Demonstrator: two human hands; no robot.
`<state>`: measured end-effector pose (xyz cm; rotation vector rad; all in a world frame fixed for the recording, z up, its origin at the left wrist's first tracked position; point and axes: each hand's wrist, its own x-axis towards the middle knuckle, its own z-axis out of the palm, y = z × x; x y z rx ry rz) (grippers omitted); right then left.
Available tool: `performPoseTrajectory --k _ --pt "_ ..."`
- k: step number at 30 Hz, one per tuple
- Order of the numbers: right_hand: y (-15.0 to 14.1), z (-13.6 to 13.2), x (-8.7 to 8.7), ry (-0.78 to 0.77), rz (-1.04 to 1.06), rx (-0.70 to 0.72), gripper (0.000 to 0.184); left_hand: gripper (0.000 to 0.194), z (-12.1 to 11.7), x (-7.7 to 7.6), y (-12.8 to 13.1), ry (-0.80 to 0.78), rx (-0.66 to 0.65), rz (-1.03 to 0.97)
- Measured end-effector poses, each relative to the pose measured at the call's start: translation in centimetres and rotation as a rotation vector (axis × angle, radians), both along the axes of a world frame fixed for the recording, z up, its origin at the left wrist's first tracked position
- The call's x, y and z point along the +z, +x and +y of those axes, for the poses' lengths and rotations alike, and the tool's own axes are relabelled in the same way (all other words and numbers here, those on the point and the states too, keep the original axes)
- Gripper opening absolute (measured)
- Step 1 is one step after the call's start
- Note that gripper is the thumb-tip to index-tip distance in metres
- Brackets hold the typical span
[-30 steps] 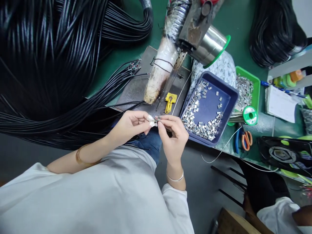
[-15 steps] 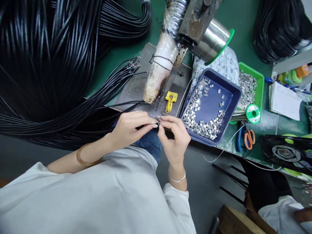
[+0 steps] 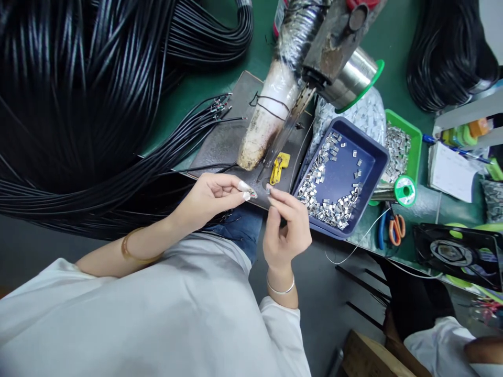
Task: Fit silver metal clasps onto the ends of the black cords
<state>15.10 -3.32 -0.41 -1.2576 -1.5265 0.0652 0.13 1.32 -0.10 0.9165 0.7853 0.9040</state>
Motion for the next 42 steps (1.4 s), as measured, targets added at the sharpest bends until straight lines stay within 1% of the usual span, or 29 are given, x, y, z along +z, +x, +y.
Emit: performPoseTrajectory --k 3,4,7,9,11,14,19,24,28,35,38,42 --pt "-0.2 -0.1 -0.3 0.069 -0.088 0.042 0.02 0.01 0.3 0.0 -0.1 0.061 0.012 0.023" --pt "-0.2 0.0 -0.5 0.061 -0.071 0.045 0.02 0.009 0.3 -0.1 -0.2 0.08 0.019 0.037" --pt "-0.1 0.2 -0.9 -0.024 0.07 0.046 0.016 0.011 0.5 -0.1 -0.3 0.116 0.032 0.069" --pt "0.0 0.4 -1.0 -0.074 0.098 0.063 0.012 0.013 0.6 -0.1 -0.4 0.129 0.034 0.078" --pt "0.1 0.6 -1.0 -0.066 0.042 0.075 0.013 0.014 0.7 -0.2 -0.3 0.133 0.04 0.093" --pt "0.2 0.7 -1.0 -0.003 -0.077 0.073 0.017 0.013 0.8 -0.2 -0.1 0.127 0.055 0.118" --pt "0.2 0.9 -1.0 0.034 -0.22 0.025 0.02 0.01 0.9 -0.2 0.3 0.137 0.091 0.098" --pt "0.0 1.0 -1.1 0.034 -0.219 0.001 0.021 0.012 1.0 0.1 0.4 0.124 0.117 0.137" --pt "-0.1 1.1 -0.9 0.026 -0.231 0.0 0.02 0.014 0.9 0.4 0.5 0.119 0.139 0.173" --pt "-0.3 1.1 -0.3 0.025 -0.257 -0.008 0.02 0.01 0.7 0.7 0.4 0.183 0.181 0.259" --pt "-0.1 1.0 -0.4 0.026 -0.271 0.01 0.019 0.01 0.8 0.6 0.3 0.208 0.162 0.287" --pt "0.3 1.0 -0.5 -0.014 -0.27 0.011 0.018 0.01 0.9 0.6 0.2 0.241 0.125 0.311"
